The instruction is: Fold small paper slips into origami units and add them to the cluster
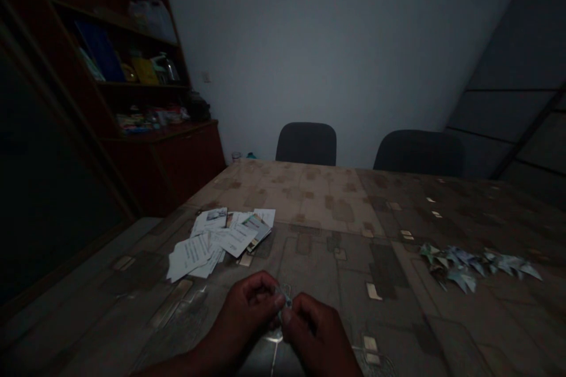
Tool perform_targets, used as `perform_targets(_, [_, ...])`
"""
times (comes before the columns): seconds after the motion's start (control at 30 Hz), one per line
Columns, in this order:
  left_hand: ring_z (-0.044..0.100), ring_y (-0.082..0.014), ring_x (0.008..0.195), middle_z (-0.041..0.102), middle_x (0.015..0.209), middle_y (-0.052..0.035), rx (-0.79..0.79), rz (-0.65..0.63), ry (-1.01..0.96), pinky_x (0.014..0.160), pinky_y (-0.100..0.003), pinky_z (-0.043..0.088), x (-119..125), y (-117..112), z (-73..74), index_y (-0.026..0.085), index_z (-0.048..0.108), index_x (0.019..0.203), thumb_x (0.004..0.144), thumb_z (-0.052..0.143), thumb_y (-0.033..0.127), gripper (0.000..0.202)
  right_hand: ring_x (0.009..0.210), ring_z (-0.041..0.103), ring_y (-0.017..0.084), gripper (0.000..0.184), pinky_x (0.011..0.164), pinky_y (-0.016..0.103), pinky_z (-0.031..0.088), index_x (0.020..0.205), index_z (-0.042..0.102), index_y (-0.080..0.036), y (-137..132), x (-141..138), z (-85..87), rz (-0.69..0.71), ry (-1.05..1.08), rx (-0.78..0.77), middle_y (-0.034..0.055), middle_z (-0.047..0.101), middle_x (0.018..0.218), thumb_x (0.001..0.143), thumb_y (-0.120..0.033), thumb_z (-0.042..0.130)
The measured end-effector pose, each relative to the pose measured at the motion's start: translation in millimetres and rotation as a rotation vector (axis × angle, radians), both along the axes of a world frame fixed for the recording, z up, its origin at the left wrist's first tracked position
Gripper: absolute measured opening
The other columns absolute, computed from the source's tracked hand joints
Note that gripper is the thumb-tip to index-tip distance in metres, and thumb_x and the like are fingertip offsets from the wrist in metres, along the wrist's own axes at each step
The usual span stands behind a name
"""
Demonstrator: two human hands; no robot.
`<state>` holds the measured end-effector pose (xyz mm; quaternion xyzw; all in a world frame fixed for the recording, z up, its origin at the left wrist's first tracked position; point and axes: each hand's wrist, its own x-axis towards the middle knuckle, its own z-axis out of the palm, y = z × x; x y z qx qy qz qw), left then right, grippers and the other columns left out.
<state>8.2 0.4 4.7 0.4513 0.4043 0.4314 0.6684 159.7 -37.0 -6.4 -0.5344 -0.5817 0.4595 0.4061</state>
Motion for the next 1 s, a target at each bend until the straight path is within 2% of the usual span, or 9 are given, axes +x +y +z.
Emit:
perform_targets(0.23, [0.051, -0.0105, 0.045, 0.054, 0.051, 0.0043, 0.016, 0.016, 0.007, 0.048, -0.021, 0.037, -0.4, -2.6, -2.4, 0.018, 0.049, 0.066, 0.065, 0.079, 0.043, 0.039, 0.063, 0.049, 0.017, 0.056, 0.059, 0.025, 0.037, 0.061, 0.053, -0.019, 0.7, 0.3, -3.6, 0.049, -0.041, 0.037, -0.0005, 0.052, 0.061, 0.089, -0.066, 0.040])
perform_targets(0.33, [0.048, -0.0097, 0.046, 0.053, 0.051, 0.0050, 0.022, 0.073, 0.032, 0.048, -0.020, 0.036, -0.6, -2.2, -1.2, 0.018, 0.048, 0.066, 0.067, 0.077, 0.040, 0.036, 0.063, 0.049, 0.016, 0.046, 0.057, 0.025, 0.035, 0.065, 0.053, -0.020, -1.7, -0.3, -0.3, -0.013, -0.096, 0.079, -0.0008, 0.051, 0.064, 0.090, -0.056, 0.042])
perform_targets(0.43, [0.045, -0.0091, 0.049, 0.050, 0.051, 0.0059, 0.060, 0.125, 0.085, 0.049, -0.019, 0.034, -0.5, -3.4, 2.4, 0.018, 0.051, 0.064, 0.067, 0.076, 0.033, 0.030, 0.059, 0.044, 0.015, 0.030, 0.052, 0.023, 0.030, 0.066, 0.050, -0.022, -4.7, -2.3, 0.7, -0.064, -0.179, 0.142, -0.0036, 0.045, 0.061, 0.082, -0.047, 0.055])
perform_targets(0.5, [0.043, -0.0090, 0.051, 0.049, 0.053, 0.0058, 0.099, 0.136, 0.123, 0.050, -0.019, 0.033, -0.4, -5.3, 5.5, 0.017, 0.053, 0.062, 0.066, 0.076, 0.030, 0.027, 0.058, 0.041, 0.014, 0.027, 0.052, 0.023, 0.029, 0.065, 0.047, -0.022, -5.8, -3.9, 0.0, -0.076, -0.204, 0.167, -0.0044, 0.043, 0.061, 0.077, -0.044, 0.059])
perform_targets(0.6, [0.042, -0.0085, 0.051, 0.048, 0.053, 0.0061, 0.105, 0.122, 0.130, 0.049, -0.019, 0.032, -0.5, -7.9, 7.7, 0.016, 0.054, 0.061, 0.064, 0.077, 0.031, 0.028, 0.059, 0.039, 0.014, 0.031, 0.053, 0.024, 0.029, 0.063, 0.042, -0.023, -5.2, -4.9, -0.9, -0.079, -0.185, 0.132, -0.0048, 0.040, 0.060, 0.078, -0.045, 0.057])
perform_targets(0.73, [0.047, -0.0092, 0.046, 0.052, 0.050, 0.0053, 0.009, 0.062, 0.022, 0.048, -0.021, 0.036, -0.7, -5.8, 0.8, 0.017, 0.052, 0.064, 0.062, 0.080, 0.043, 0.039, 0.059, 0.035, 0.013, 0.040, 0.053, 0.024, 0.027, 0.061, 0.037, -0.023, -2.7, -3.8, -1.0, -0.030, -0.090, 0.037, -0.0058, 0.036, 0.059, 0.078, -0.054, 0.057])
perform_targets(0.87, [0.048, -0.0087, 0.042, 0.055, 0.048, 0.0039, -0.054, 0.017, -0.061, 0.047, -0.021, 0.037, 0.0, -0.9, -6.5, 0.017, 0.051, 0.063, 0.060, 0.083, 0.048, 0.045, 0.058, 0.033, 0.013, 0.043, 0.054, 0.024, 0.027, 0.060, 0.038, -0.023, -1.3, -3.1, -1.7, -0.033, -0.064, 0.017, -0.0066, 0.034, 0.059, 0.077, -0.057, 0.059])
perform_targets(1.0, [0.048, -0.0078, 0.042, 0.056, 0.048, 0.0042, -0.048, 0.040, -0.056, 0.047, -0.020, 0.036, 0.5, -0.5, -1.6, 0.017, 0.052, 0.062, 0.057, 0.085, 0.048, 0.046, 0.057, 0.034, 0.013, 0.042, 0.055, 0.024, 0.027, 0.061, 0.044, -0.022, -0.7, -2.2, -2.4, -0.035, -0.064, -0.006, -0.0062, 0.036, 0.058, 0.077, -0.058, 0.058])
